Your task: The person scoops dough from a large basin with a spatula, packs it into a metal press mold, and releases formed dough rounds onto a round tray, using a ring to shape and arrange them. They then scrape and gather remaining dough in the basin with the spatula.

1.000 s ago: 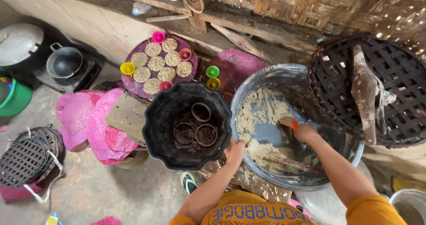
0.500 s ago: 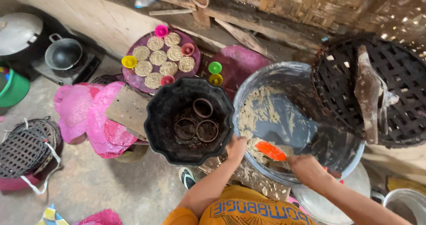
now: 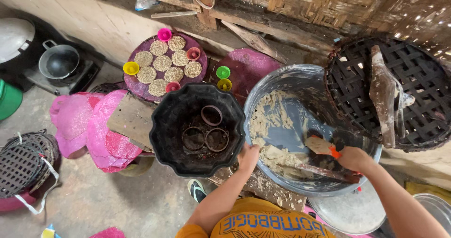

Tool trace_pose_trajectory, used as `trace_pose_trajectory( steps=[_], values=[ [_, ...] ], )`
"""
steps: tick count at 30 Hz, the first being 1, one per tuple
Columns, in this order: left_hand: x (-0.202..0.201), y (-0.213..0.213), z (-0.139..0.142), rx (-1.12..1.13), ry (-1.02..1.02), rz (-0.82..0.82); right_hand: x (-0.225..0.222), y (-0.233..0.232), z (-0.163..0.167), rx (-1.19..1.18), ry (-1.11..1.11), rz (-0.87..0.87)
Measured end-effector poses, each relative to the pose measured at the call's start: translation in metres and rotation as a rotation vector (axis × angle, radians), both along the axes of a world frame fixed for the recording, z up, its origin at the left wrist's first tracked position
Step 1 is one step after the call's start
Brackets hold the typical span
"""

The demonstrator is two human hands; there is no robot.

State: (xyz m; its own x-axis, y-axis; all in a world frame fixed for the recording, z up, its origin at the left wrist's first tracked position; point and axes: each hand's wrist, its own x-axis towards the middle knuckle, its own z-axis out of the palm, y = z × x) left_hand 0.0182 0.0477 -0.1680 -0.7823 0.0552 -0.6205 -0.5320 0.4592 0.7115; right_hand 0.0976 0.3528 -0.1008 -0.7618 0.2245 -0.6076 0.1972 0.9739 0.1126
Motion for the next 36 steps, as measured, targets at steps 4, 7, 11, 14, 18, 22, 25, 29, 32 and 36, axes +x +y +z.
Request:
trace_pose_trajectory(
  steps=[4,7,11,14,18,22,25,29,32,36],
  values=[
    [0.0,-0.001,-0.001,-0.006,-0.002,0.003,-0.005,-0.009,-0.001,-0.052,0.078,-0.136],
    [0.001,0.003,-0.012,-0.054,0.154,0.017,-0.009,-0.014,-0.004,-0.102,0.127,-0.177],
    [0.001,0.005,-0.021,-0.056,0.177,0.054,-0.02,-0.019,-0.011,-0.129,0.205,-0.186],
    [0.001,0.004,-0.022,-0.031,0.211,0.07,-0.027,-0.018,-0.01,-0.237,0.164,-0.329],
    [0.003,0.002,-0.015,0.013,0.178,0.071,-0.023,-0.01,0.0,-0.287,0.177,-0.405],
    [0.005,0.003,-0.015,0.109,0.177,0.116,-0.013,-0.012,0.008,-0.214,0.087,-0.076],
    [0.005,0.005,-0.019,0.045,0.21,0.096,-0.022,-0.029,0.003,-0.237,0.197,0.039],
    [0.004,0.004,-0.024,0.038,0.219,0.099,-0.061,-0.066,-0.007,-0.246,0.171,-0.173],
    [0.002,0.002,-0.024,0.062,0.198,0.09,-0.093,-0.09,-0.003,-0.393,0.146,-0.418],
    [0.001,0.001,-0.022,0.035,0.229,0.079,-0.095,-0.081,0.004,-0.829,0.401,-0.685]
  ],
)
